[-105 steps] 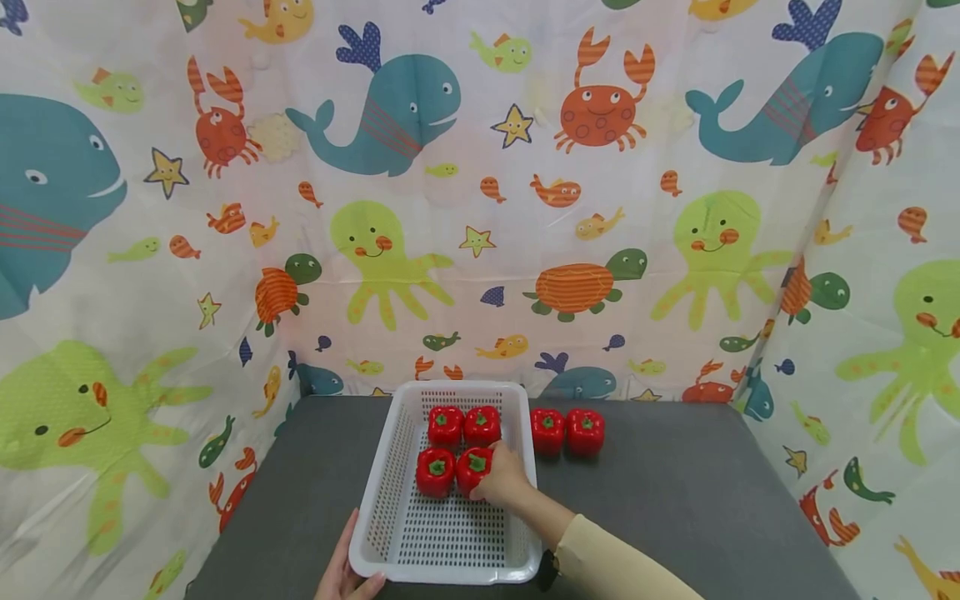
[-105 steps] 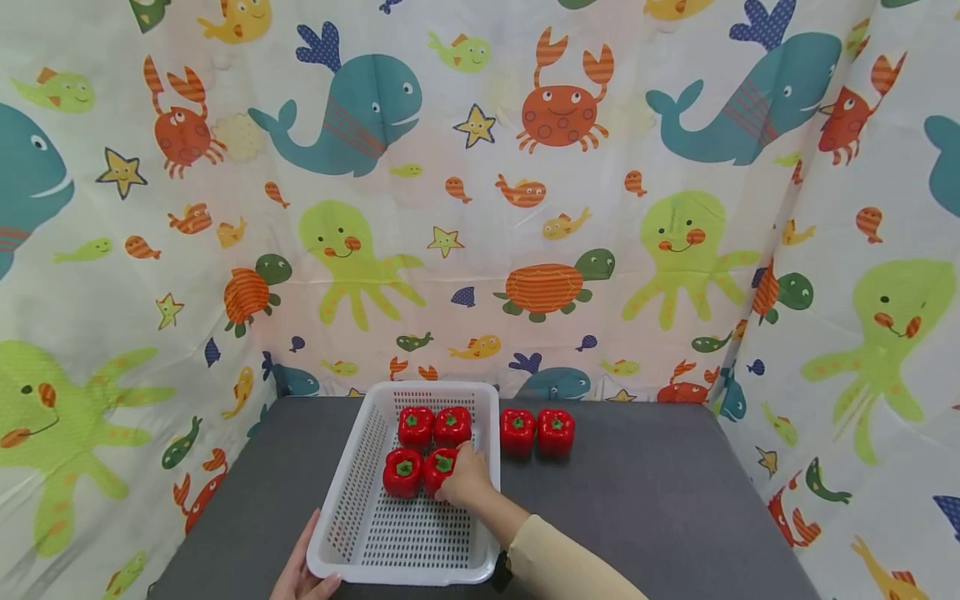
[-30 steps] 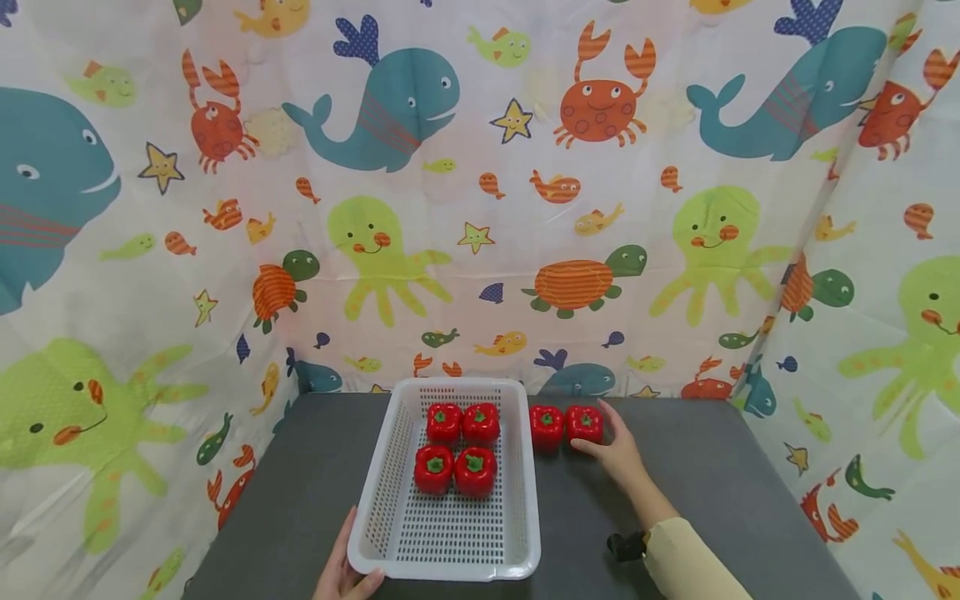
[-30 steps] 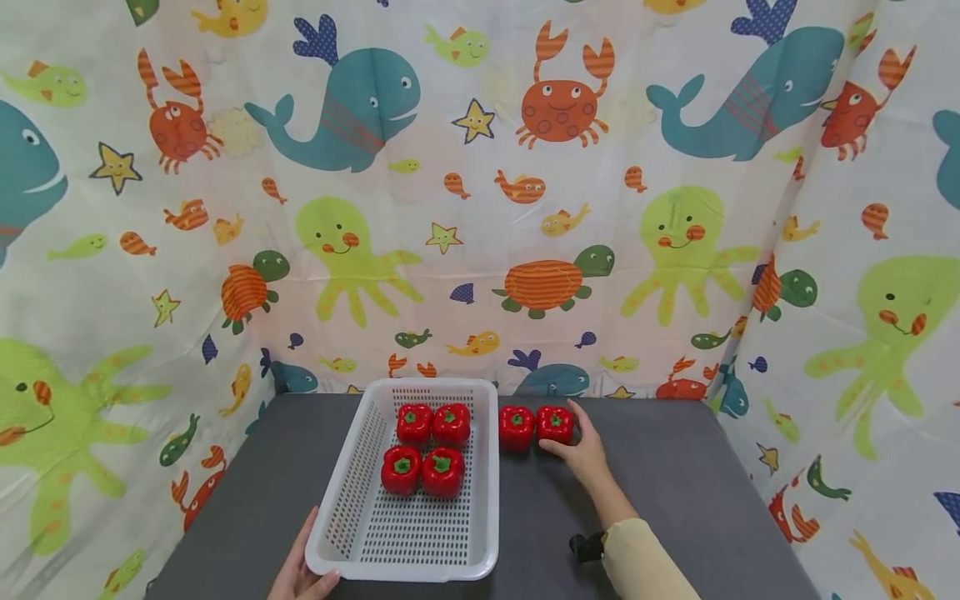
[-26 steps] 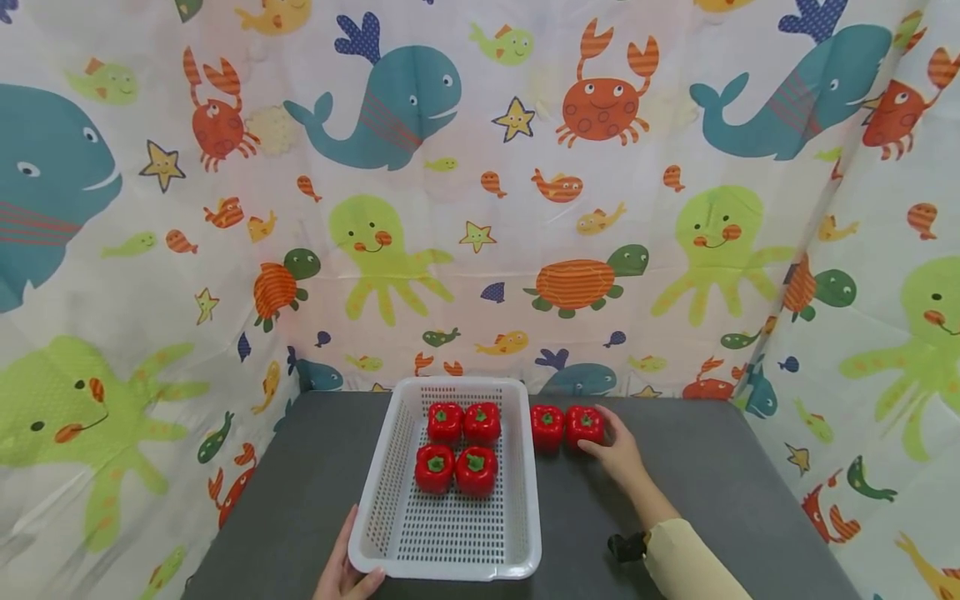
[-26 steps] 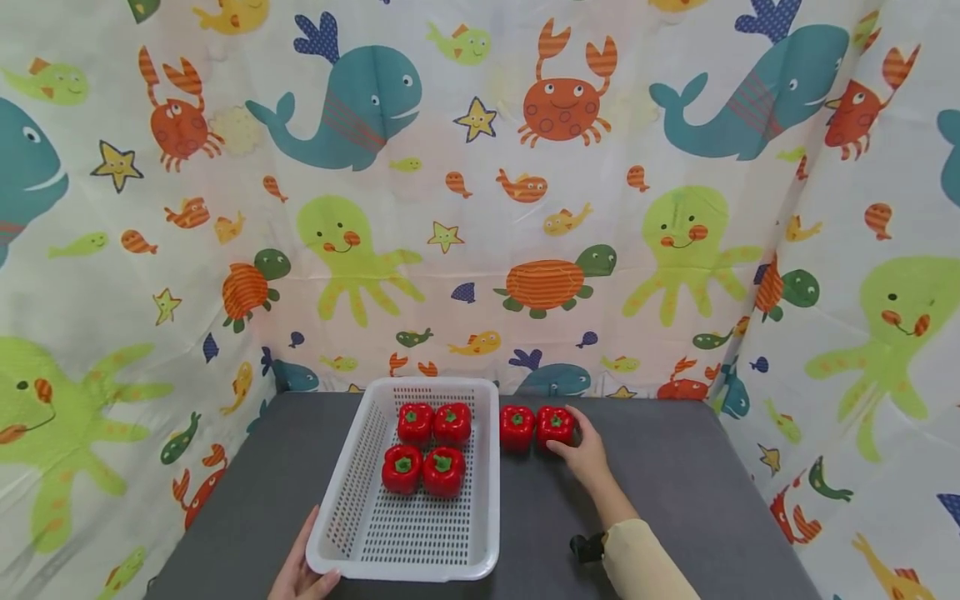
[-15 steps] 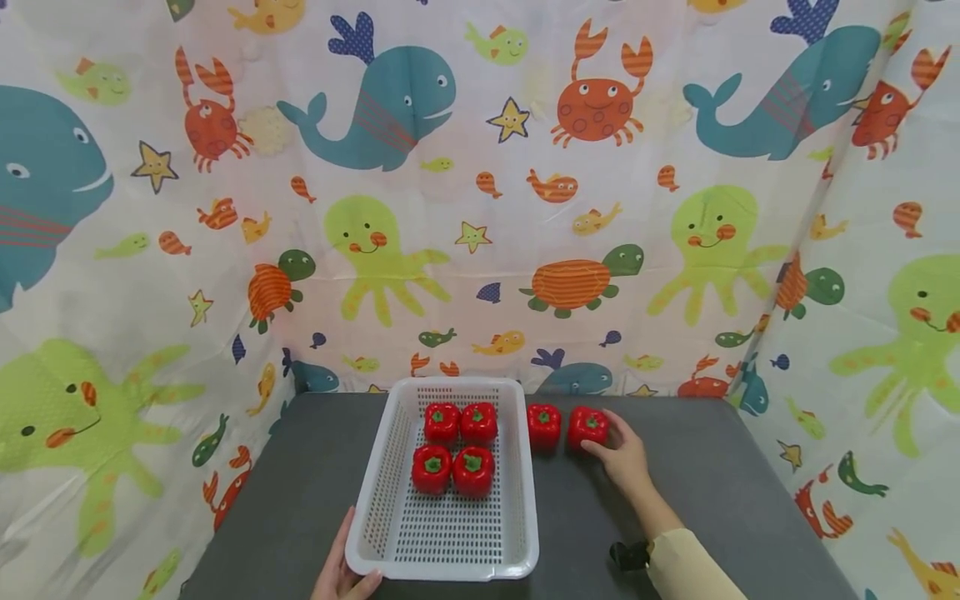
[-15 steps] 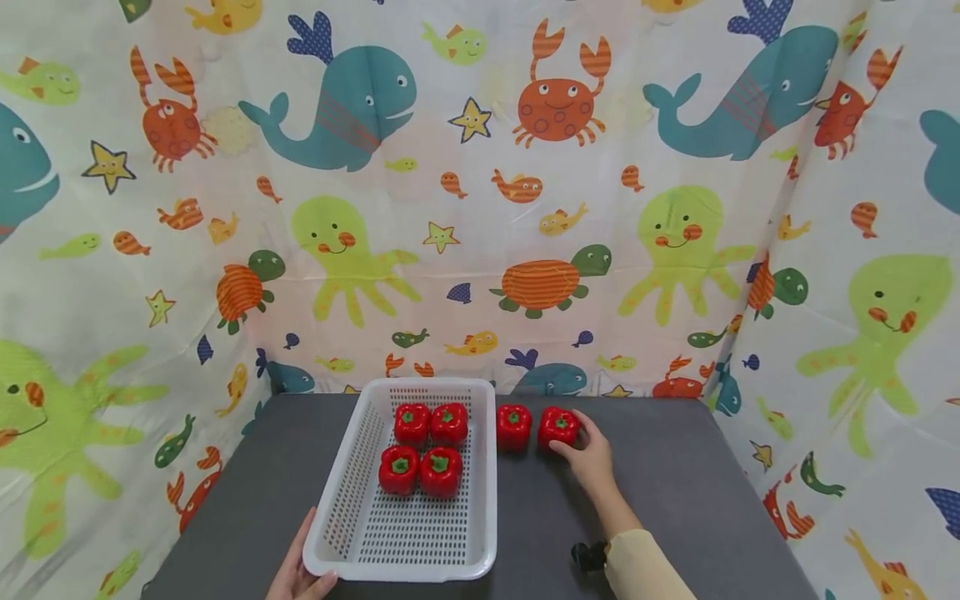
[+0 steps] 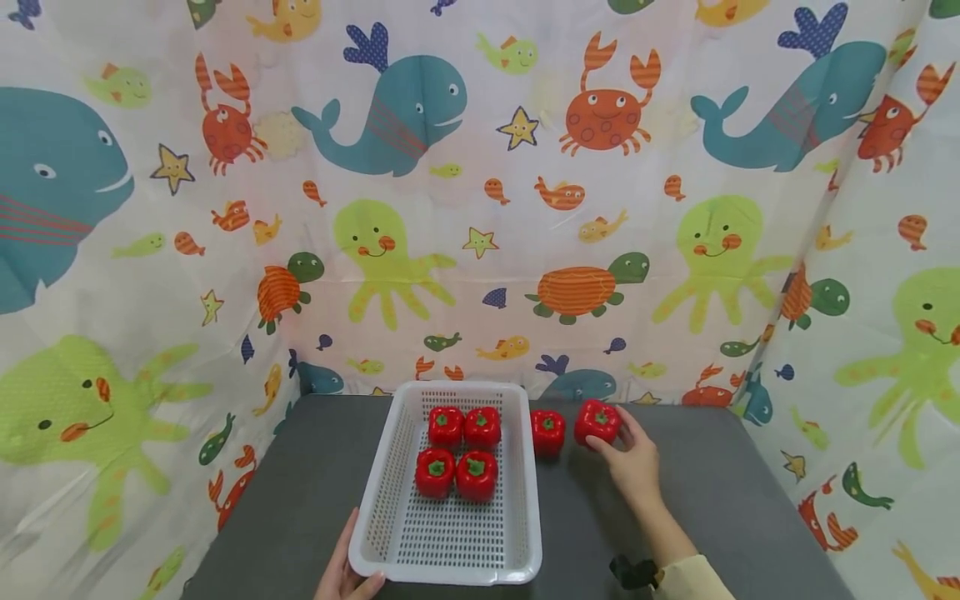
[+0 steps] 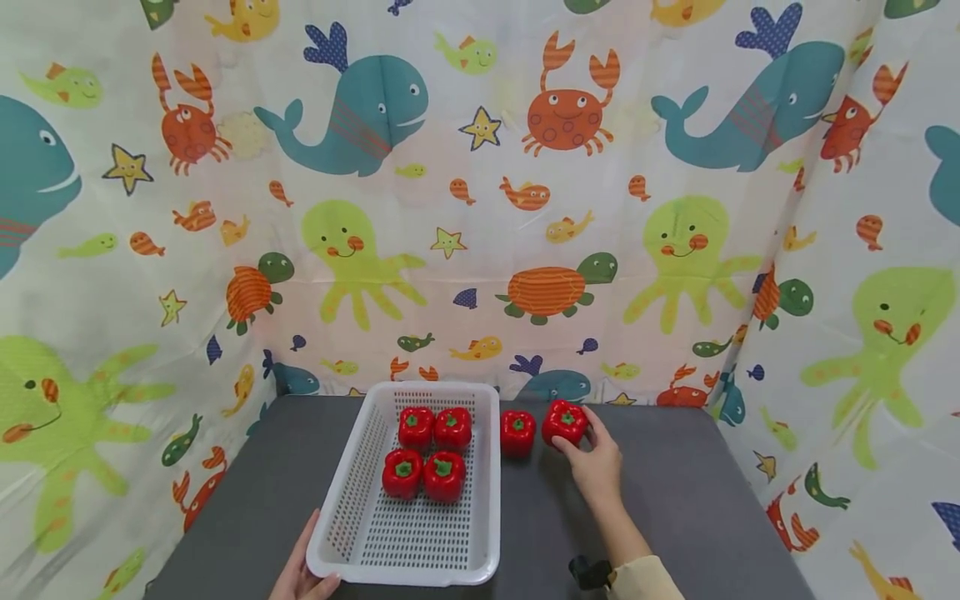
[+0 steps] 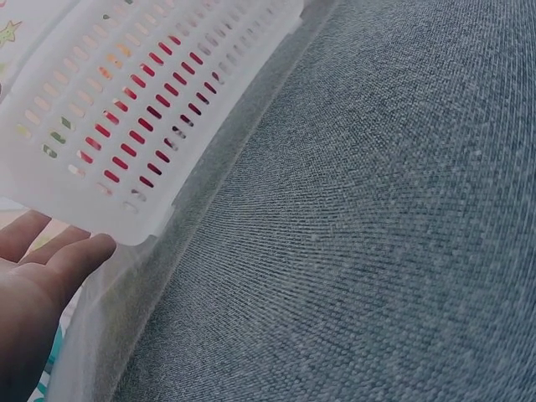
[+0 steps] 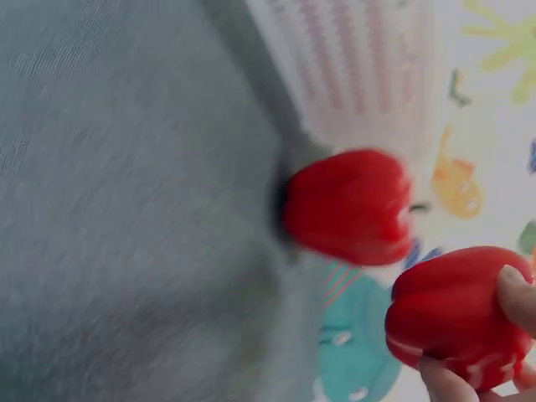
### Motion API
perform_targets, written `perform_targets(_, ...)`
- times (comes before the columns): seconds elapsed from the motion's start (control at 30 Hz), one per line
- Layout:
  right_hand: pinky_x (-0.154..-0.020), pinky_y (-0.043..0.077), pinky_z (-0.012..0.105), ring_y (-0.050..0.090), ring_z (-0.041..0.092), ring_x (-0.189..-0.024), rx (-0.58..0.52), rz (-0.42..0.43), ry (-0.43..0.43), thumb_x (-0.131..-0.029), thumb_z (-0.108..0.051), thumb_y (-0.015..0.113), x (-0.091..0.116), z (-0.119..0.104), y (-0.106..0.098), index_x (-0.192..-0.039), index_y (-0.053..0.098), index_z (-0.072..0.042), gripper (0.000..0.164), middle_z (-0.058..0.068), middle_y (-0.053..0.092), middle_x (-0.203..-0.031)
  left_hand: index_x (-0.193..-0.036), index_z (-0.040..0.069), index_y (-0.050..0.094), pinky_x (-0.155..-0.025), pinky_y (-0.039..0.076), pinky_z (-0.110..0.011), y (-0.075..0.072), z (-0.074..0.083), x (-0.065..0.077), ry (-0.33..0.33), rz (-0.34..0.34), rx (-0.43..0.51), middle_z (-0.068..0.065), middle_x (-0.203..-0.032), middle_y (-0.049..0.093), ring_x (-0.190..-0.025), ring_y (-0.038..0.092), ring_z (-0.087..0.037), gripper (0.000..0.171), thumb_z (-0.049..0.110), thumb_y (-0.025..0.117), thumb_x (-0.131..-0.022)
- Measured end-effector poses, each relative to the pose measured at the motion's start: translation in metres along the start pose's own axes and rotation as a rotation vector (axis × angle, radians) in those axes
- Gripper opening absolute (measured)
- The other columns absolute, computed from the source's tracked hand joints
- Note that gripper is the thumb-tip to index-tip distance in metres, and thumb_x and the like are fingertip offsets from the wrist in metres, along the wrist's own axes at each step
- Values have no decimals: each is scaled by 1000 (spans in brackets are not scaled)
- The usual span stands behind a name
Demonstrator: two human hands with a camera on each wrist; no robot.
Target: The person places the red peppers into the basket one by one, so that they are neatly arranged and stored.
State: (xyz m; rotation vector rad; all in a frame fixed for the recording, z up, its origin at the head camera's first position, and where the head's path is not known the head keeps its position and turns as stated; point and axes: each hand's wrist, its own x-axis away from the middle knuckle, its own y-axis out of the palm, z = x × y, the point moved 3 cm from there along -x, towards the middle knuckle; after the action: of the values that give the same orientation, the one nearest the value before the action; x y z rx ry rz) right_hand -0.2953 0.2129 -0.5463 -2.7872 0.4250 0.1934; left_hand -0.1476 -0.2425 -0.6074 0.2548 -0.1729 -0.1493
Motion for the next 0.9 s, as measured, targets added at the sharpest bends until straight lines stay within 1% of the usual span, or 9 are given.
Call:
perform_targets(0.1,-102,52,48,43,36,-144,0,8,-35,-86,-32,81,10,-12,5,-153,44,-17,77,12,46,-156,-162,30,-11,-114,49,-44,0,-1,0,-10,5,-2,-17,-170,-3,-151,16,-50,110,6,70,-92)
perform_targets(0.23,-102,53,47,43,35,-144,-12,0,-75,-85,-34,82,25,-31,13,-152,45,-20,78,9,45,-157,-162,29,-9,-113,50,-44,-1,0,1,-13,39,-10,-18,-169,1,-150,19,-51,110,6,72,-91)
perform_targets(0.37,-103,53,47,44,34,-144,-28,-12,-101,-84,-35,83,41,-49,17,-151,46,-23,77,6,45,-157,-163,27,-5,-109,53,-47,-1,-2,1,26,58,-56,-19,-169,5,-149,22,-51,108,6,72,-91)
perform_targets(0.47,-102,54,47,45,34,-143,-40,-33,-117,-84,-35,83,53,-61,23,-151,47,-25,77,4,46,-157,-163,26,-5,-109,54,-47,0,-2,0,50,61,-85,-20,-168,6,-148,22,-52,107,6,72,-91)
perform_targets(0.53,-101,55,47,46,35,-142,-62,-59,-129,-83,-33,84,61,-68,30,-150,47,-25,77,4,47,-156,-163,27,-5,-109,54,-46,0,-2,1,38,61,-67,-19,-168,5,-149,21,-52,108,5,72,-91)
perform_targets(0.6,-100,55,47,47,35,-142,-78,-86,-131,-82,-30,85,68,-75,39,-150,47,-25,78,4,49,-154,-163,28,-5,-111,52,-45,0,-2,1,11,63,-29,-16,-169,5,-150,20,-50,109,5,73,-90)
perform_targets(0.7,-100,55,49,50,36,-139,-99,-120,-139,-82,-26,86,77,-82,53,-150,47,-22,78,5,51,-152,-163,30,-5,-112,51,-44,0,-1,2,-11,61,9,-14,-170,4,-151,18,-48,111,5,74,-89)
perform_targets(0.9,-98,57,49,54,36,-135,-126,-168,-127,-81,-22,86,92,-90,73,-148,49,-24,77,7,53,-149,-163,29,-5,-112,52,-44,-1,-2,0,16,44,-22,-15,-169,3,-151,19,-49,109,5,73,-90)
